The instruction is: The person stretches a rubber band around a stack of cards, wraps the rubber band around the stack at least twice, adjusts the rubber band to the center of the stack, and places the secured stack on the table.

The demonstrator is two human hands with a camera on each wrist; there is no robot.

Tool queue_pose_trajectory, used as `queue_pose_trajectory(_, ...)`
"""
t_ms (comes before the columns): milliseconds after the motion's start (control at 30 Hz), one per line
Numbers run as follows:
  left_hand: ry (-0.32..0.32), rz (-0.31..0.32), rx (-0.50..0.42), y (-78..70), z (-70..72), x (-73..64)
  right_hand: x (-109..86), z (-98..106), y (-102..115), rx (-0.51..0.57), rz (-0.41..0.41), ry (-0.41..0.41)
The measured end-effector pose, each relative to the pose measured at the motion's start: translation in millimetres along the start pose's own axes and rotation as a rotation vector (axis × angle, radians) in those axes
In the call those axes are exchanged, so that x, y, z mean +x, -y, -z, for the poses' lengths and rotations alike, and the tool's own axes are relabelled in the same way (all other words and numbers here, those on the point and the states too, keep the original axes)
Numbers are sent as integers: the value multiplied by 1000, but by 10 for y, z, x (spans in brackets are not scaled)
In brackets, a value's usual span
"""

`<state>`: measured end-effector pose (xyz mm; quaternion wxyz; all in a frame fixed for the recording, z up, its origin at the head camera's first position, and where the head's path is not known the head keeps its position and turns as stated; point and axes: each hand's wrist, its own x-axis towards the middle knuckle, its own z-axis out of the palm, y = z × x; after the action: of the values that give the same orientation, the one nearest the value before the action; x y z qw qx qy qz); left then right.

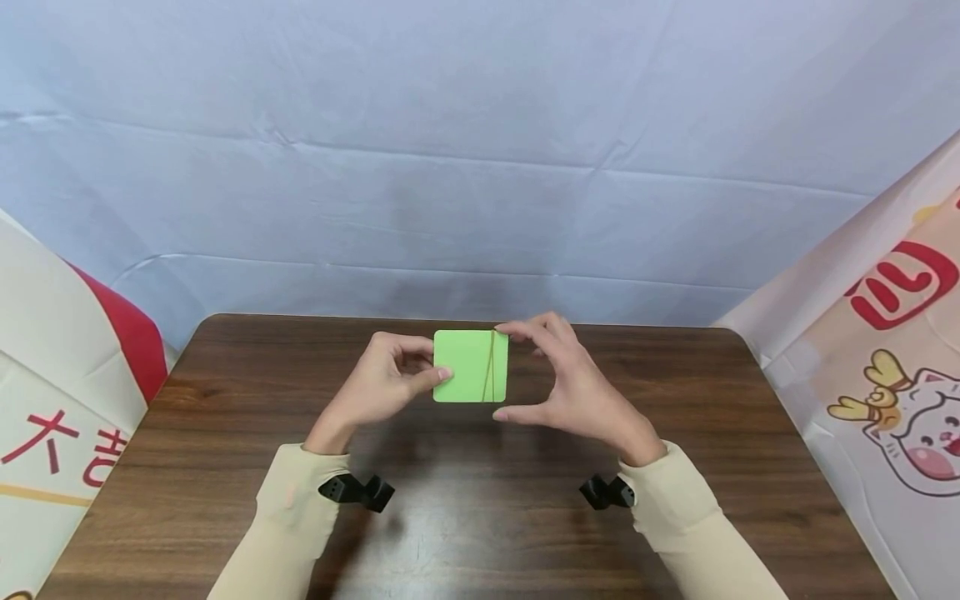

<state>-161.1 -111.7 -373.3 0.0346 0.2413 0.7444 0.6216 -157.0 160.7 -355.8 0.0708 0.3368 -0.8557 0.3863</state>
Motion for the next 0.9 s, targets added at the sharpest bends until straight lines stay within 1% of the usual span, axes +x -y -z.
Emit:
queue_pose_trajectory(133,17,26,-58,0,7,-1,-17,22,-8,-78,36,33)
queue_pose_trajectory(233,28,42,-108,9,-6,3,-18,10,-19,-114,55,27)
queue_pose_trajectory(367,31,56,-149,10,-28,4,-18,-11,-17,-137,71,10)
queue_pose_trajectory(567,41,67,-185,7,-34,4,-9,-27,-18,-129,76,-3)
queue_pose_trajectory(800,58,96,-231,2,-36,7,3,-47,-25,-100,107,-36)
queue_pose_trajectory(900,58,111,-241,3,-40,8,5,-47,-22,-101,107,-40)
